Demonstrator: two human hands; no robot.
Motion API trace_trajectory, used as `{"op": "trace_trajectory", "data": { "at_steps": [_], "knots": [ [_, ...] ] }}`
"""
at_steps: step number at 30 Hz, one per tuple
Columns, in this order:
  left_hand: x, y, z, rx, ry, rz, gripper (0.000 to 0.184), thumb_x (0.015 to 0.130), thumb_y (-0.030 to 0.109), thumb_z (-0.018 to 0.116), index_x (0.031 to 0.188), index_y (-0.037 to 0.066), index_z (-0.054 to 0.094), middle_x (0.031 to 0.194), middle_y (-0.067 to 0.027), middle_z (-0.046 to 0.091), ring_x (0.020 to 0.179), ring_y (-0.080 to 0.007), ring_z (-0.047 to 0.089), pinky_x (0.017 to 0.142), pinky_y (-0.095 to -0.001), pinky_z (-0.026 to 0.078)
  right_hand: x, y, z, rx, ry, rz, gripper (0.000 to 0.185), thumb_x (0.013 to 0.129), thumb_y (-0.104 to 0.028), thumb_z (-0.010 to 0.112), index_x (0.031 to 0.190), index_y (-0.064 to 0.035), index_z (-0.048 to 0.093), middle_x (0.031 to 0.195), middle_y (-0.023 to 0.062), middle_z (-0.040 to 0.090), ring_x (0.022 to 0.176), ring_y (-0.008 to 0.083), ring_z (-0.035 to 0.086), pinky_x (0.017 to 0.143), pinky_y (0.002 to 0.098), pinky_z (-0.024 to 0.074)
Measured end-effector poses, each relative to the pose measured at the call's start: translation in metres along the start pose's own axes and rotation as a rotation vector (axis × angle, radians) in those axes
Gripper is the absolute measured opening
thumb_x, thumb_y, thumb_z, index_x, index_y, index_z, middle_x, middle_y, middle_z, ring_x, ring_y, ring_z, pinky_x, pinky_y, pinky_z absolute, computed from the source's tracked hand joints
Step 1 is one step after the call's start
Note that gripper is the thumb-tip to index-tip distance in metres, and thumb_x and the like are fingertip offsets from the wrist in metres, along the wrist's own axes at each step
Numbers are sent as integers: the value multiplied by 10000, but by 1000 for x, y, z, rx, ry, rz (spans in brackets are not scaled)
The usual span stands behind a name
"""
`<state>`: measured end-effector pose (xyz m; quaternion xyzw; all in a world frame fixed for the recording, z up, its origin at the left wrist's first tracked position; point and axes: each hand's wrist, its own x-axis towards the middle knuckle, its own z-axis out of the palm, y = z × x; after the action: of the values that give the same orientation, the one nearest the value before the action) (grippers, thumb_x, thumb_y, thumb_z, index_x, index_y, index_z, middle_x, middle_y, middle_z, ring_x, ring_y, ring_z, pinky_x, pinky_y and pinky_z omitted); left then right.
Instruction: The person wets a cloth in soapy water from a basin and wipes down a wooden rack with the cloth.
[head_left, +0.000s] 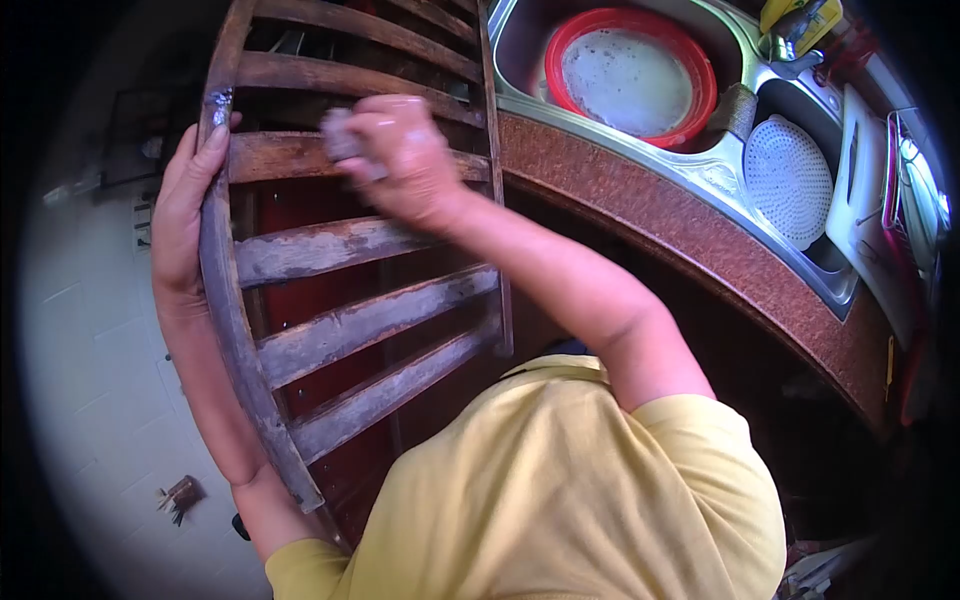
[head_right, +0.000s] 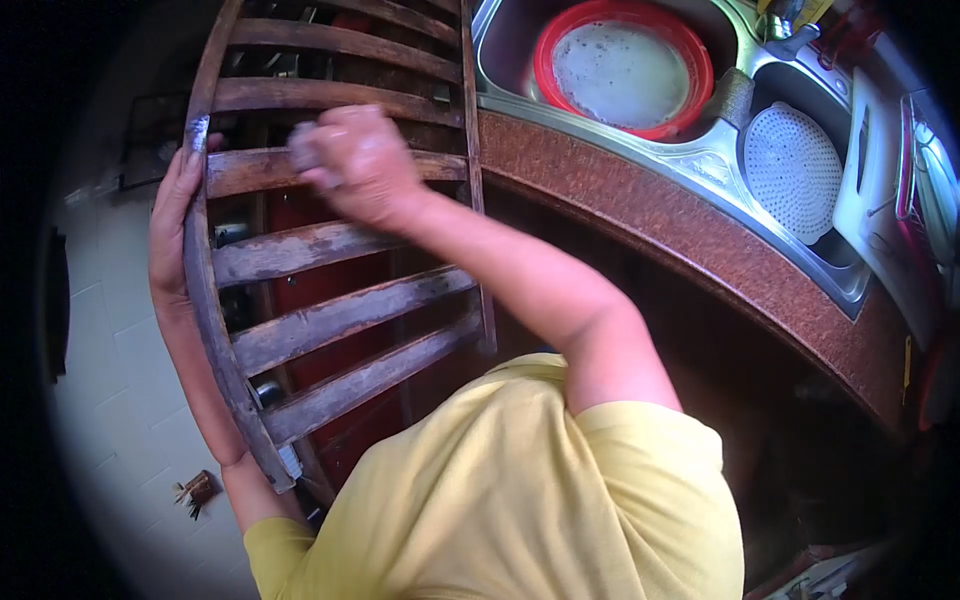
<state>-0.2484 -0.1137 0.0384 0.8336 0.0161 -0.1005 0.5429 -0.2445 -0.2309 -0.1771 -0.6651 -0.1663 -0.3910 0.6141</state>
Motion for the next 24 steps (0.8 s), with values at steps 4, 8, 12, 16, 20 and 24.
{"op": "trace_trajectory", "data": {
  "at_steps": [4, 8, 12, 16, 20, 24],
  "knots": [
    [-3, 1, 1, 70, 5, 16, 360, 999, 238, 529, 1269, 1, 534, 1048, -59, 598, 960, -120, 591, 887, -265, 469, -72, 63, -61, -355, -219, 229, 252, 798, -214, 731, 975, -90, 601, 950, 112, 595, 882, 328, 599, 714, 452, 520],
    [0, 0, -4, 9, -36, -20, 379, 977, 217, 537, 1288, 0, 528, 1041, -58, 600, 955, -119, 592, 871, -267, 478, -53, 106, -76, -422, -2, 597, 295, 847, -328, 696, 985, -76, 628, 987, 140, 626, 942, 348, 625, 755, 463, 516],
    [-1, -3, -4, 38, 23, 0, 378, 963, 222, 570, 1265, -4, 560, 1056, -61, 605, 955, -115, 594, 857, -255, 480, -30, 142, -30, -637, -91, 560, 256, 883, -302, 639, 1042, -103, 614, 1112, 135, 568, 1044, 383, 562, 810, 477, 517],
    [-2, -6, -11, -19, -1, -28, 373, 953, 199, 588, 1261, -10, 568, 1058, -55, 607, 961, -106, 591, 870, -248, 471, -57, 126, -56, -555, -258, 463, 242, 829, -198, 663, 1062, -157, 616, 1081, 123, 561, 1025, 367, 572, 812, 488, 517],
    [-4, -5, -2, -85, 66, 27, 340, 955, 194, 580, 1236, 2, 581, 1033, -40, 613, 947, -100, 586, 864, -243, 461, -74, 100, -84, -539, -419, 449, 238, 813, -177, 667, 1049, -153, 656, 1049, 125, 589, 992, 359, 597, 812, 475, 520],
    [-1, -11, -9, -84, 0, 37, 296, 954, 190, 571, 1193, 18, 600, 1010, -22, 624, 928, -93, 579, 843, -241, 453, -46, 120, -90, -218, -371, 726, 181, 828, -151, 640, 988, -153, 725, 974, 131, 639, 924, 347, 633, 824, 443, 511]
  ]
}}
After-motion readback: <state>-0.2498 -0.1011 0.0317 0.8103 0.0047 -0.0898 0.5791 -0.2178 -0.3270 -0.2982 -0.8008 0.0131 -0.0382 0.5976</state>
